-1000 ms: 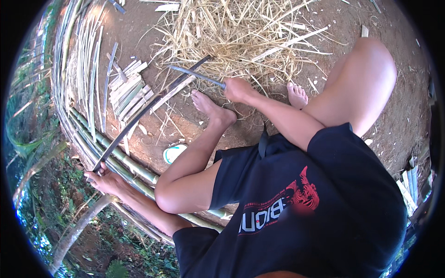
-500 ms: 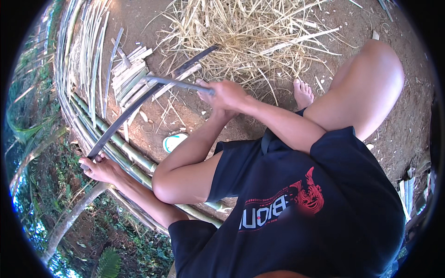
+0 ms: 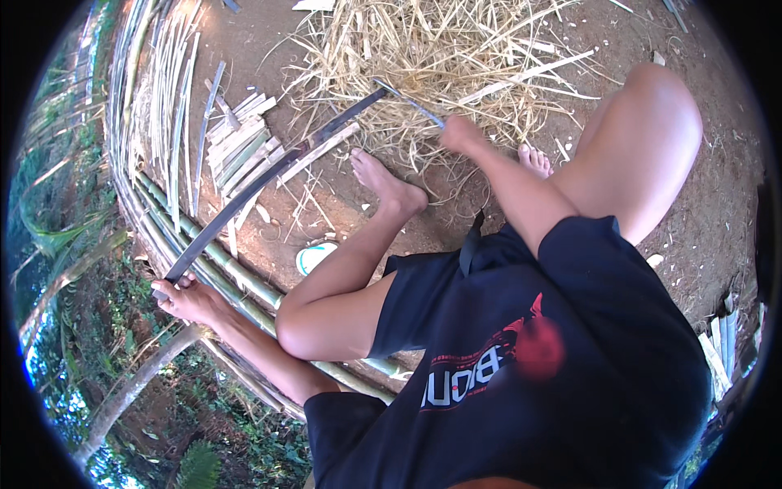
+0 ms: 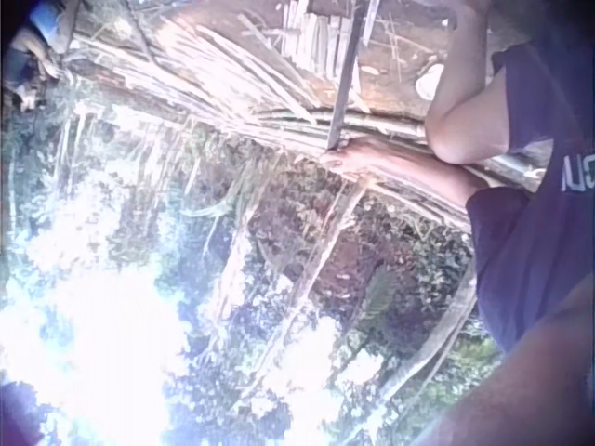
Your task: The person sits on the ground and uses a machete to split long bamboo poles into thin strips. They hold the bamboo with one hand and strike it with the machete in the other, creating a pile of processed bamboo strips and shavings.
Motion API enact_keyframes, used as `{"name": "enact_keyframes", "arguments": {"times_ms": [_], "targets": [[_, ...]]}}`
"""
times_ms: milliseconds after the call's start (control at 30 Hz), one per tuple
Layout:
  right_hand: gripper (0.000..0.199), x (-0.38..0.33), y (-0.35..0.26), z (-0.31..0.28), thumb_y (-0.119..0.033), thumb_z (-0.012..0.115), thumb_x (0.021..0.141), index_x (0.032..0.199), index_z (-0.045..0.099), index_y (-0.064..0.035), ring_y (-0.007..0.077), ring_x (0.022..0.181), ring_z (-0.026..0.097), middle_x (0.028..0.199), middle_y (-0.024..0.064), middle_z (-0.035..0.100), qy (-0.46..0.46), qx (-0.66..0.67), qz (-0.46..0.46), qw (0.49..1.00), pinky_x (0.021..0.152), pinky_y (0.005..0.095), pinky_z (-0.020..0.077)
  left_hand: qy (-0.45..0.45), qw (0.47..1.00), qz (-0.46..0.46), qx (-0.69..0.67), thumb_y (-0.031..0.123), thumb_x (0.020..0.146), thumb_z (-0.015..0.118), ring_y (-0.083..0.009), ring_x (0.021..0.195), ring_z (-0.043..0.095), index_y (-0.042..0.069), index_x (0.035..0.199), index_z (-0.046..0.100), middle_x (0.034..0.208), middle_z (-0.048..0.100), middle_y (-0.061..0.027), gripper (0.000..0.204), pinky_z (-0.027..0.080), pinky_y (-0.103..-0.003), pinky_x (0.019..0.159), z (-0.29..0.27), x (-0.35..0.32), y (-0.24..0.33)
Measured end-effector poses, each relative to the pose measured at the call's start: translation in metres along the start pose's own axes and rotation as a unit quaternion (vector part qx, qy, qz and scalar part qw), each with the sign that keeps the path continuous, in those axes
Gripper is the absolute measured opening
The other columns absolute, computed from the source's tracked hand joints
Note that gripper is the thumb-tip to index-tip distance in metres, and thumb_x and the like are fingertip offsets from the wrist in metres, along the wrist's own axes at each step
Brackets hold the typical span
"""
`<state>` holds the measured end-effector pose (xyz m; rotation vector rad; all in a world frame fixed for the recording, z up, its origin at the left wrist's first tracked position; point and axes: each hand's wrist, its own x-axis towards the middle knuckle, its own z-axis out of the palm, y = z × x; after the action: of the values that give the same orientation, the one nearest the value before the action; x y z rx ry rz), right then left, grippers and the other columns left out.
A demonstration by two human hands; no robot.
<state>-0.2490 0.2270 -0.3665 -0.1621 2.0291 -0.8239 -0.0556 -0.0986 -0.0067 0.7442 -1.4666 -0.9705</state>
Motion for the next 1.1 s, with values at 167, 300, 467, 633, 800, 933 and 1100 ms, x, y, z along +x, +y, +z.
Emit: {"name": "enact_keyframes", "arguments": {"times_ms": [167, 300, 467, 633, 800, 933, 1100], "targets": [[0.023, -0.048, -0.067, 0.021, -0.012, 0.056, 0.082, 0.096, 0.065, 0.0032, 0.0349, 0.076, 0.068, 0.083, 0.0234, 0.067, -0.051, 0.004, -0.102, 0.993, 0.07, 0.0434, 0.0521, 0.07, 0.988, 0.029, 0.133, 0.031, 0.093, 0.065, -0.0088, 0.057, 0.051, 0.003, 0.103, 0.049, 0.067, 0.056, -0.0027, 0.034, 0.041, -0.024, 0.048, -0.019, -0.004, 0.028], [0.027, -0.099, -0.108, 0.043, -0.018, 0.061, 0.085, 0.105, 0.064, 0.0003, 0.031, 0.072, 0.068, 0.084, 0.022, 0.068, -0.021, 0.008, -0.246, 0.969, 0.064, 0.042, 0.0534, 0.018, 0.995, 0.023, 0.093, 0.032, 0.094, 0.064, -0.0084, 0.057, 0.053, 0.005, 0.105, 0.049, 0.065, 0.056, -0.0021, 0.033, 0.041, -0.023, 0.047, -0.017, 0.005, 0.002], [0.028, -0.086, -0.097, 0.032, -0.014, 0.058, 0.083, 0.105, 0.065, 0.0022, 0.0308, 0.075, 0.069, 0.1, 0.0197, 0.07, -0.075, 0.025, -0.151, 0.985, 0.069, 0.0424, 0.0558, 0.011, 0.994, 0.044, 0.098, 0.032, 0.094, 0.063, -0.0087, 0.057, 0.052, 0.004, 0.105, 0.049, 0.065, 0.055, -0.0015, 0.033, 0.042, -0.024, 0.048, -0.018, 0.004, 0.008], [0.026, -0.021, -0.028, 0.012, -0.016, 0.058, 0.084, 0.103, 0.068, -0.0019, 0.0327, 0.09, 0.069, 0.1, 0.0204, 0.069, -0.024, -0.038, 0.005, 0.999, 0.081, 0.0414, 0.0543, 0.04, 0.989, 0.036, 0.14, 0.031, 0.097, 0.058, -0.0102, 0.062, 0.055, 0.002, 0.106, 0.049, 0.072, 0.056, -0.0037, 0.032, 0.048, -0.024, 0.048, -0.018, 0.0, 0.013], [0.028, -0.003, 0.006, 0.019, -0.02, 0.058, 0.084, 0.104, 0.068, -0.0035, 0.0357, 0.097, 0.067, 0.104, 0.0224, 0.068, 0.036, -0.052, 0.003, 0.998, 0.086, 0.0456, 0.0514, -0.002, 0.996, 0.034, 0.08, 0.025, 0.098, 0.056, -0.0156, 0.074, 0.062, 0.003, 0.099, 0.047, 0.086, 0.061, -0.0082, 0.024, 0.058, -0.026, 0.056, -0.012, 0.007, 0.01], [0.038, -0.016, 0.002, 0.027, -0.031, 0.062, 0.08, 0.101, 0.064, 0.0003, 0.0405, 0.098, 0.065, 0.1, 0.0261, 0.067, 0.066, -0.041, 0.002, 0.997, 0.086, 0.0475, 0.0489, -0.015, 0.999, 0.025, 0.025, 0.022, 0.096, 0.059, -0.0176, 0.074, 0.064, 0.002, 0.093, 0.048, 0.087, 0.063, -0.0119, 0.023, 0.063, -0.028, 0.058, -0.004, 0.004, 0.017], [0.044, -0.021, -0.003, 0.027, -0.033, 0.065, 0.079, 0.103, 0.062, 0.0036, 0.0422, 0.099, 0.063, 0.101, 0.0279, 0.066, 0.088, -0.044, -0.001, 0.995, 0.087, 0.0472, 0.049, 0.015, 0.997, 0.078, -0.007, 0.023, 0.093, 0.065, -0.0149, 0.068, 0.063, 0.005, 0.088, 0.047, 0.083, 0.063, -0.0113, 0.026, 0.059, -0.025, 0.05, 0.004, 0.013, 0.04]]}}
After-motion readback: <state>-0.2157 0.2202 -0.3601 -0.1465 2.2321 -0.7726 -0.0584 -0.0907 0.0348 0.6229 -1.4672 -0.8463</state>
